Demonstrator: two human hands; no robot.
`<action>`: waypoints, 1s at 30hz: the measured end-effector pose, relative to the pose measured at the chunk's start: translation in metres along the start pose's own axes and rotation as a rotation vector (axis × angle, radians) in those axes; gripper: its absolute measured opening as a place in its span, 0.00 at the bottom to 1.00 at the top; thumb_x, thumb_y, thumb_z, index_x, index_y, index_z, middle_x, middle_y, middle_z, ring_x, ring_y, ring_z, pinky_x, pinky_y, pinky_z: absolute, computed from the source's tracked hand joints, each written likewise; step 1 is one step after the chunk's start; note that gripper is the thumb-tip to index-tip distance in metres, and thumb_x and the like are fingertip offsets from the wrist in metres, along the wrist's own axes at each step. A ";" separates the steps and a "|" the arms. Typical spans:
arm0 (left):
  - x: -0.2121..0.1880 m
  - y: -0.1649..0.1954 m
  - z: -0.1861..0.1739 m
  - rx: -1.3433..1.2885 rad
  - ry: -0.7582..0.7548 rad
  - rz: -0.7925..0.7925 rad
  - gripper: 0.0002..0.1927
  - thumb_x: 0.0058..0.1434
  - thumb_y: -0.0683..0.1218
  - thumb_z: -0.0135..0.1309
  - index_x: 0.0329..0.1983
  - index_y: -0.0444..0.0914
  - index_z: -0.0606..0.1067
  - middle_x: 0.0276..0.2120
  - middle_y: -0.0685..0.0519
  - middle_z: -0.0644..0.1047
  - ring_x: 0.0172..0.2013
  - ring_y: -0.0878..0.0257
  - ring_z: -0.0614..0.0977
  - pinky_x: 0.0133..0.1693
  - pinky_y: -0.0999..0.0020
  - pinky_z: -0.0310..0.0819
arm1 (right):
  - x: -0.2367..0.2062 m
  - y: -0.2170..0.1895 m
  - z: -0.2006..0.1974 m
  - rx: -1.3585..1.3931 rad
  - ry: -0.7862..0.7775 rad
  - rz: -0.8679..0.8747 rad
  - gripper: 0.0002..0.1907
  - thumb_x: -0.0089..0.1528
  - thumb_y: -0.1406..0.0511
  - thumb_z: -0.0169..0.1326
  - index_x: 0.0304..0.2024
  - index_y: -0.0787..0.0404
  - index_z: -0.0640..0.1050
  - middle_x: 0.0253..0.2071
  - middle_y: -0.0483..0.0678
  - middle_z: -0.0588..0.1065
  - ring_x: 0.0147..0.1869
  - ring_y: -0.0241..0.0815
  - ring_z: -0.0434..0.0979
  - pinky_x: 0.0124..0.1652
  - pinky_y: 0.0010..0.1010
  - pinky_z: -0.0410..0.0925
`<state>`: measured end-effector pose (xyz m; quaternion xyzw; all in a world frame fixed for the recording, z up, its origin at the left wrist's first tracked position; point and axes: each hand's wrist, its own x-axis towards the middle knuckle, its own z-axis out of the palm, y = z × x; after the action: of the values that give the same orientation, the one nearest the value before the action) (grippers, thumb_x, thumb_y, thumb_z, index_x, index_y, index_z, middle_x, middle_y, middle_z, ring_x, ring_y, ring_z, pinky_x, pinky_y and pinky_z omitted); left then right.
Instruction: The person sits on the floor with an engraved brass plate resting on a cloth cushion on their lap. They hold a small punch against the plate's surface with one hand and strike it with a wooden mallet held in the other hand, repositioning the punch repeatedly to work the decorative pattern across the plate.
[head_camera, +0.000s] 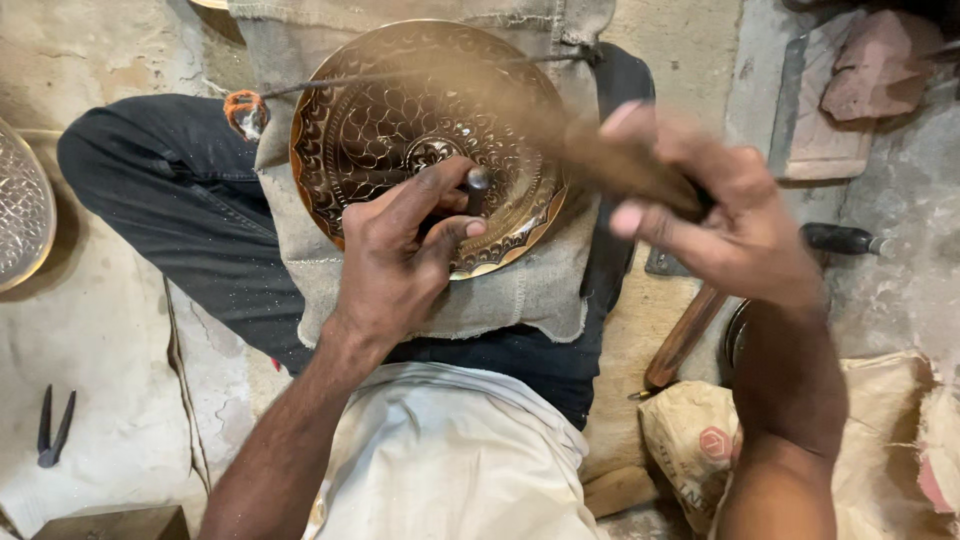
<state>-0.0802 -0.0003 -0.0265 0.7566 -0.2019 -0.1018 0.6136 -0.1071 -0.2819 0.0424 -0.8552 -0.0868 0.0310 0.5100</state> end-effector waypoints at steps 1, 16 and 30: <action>0.000 0.000 0.000 0.045 -0.006 -0.007 0.18 0.63 0.31 0.59 0.56 0.35 0.76 0.41 0.48 0.83 0.42 0.65 0.87 0.42 0.71 0.86 | 0.000 -0.002 -0.002 -0.098 -0.085 -0.015 0.29 0.65 0.62 0.62 0.67 0.55 0.69 0.32 0.41 0.74 0.24 0.27 0.67 0.27 0.22 0.63; 0.000 0.001 -0.002 -0.020 0.022 0.037 0.19 0.62 0.32 0.60 0.57 0.31 0.75 0.43 0.46 0.83 0.41 0.62 0.85 0.43 0.70 0.83 | -0.010 0.011 -0.006 -0.055 -0.060 0.025 0.28 0.66 0.58 0.60 0.66 0.52 0.67 0.25 0.41 0.72 0.21 0.26 0.65 0.24 0.23 0.64; 0.002 0.007 -0.004 -0.005 0.005 0.004 0.19 0.62 0.32 0.59 0.58 0.33 0.76 0.43 0.47 0.82 0.41 0.62 0.85 0.43 0.69 0.82 | -0.013 0.008 -0.008 -0.020 -0.082 -0.022 0.29 0.69 0.59 0.60 0.70 0.53 0.68 0.35 0.43 0.79 0.23 0.26 0.71 0.27 0.21 0.67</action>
<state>-0.0783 0.0009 -0.0187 0.7549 -0.2017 -0.0994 0.6161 -0.1177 -0.2943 0.0389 -0.8573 -0.1174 0.0597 0.4977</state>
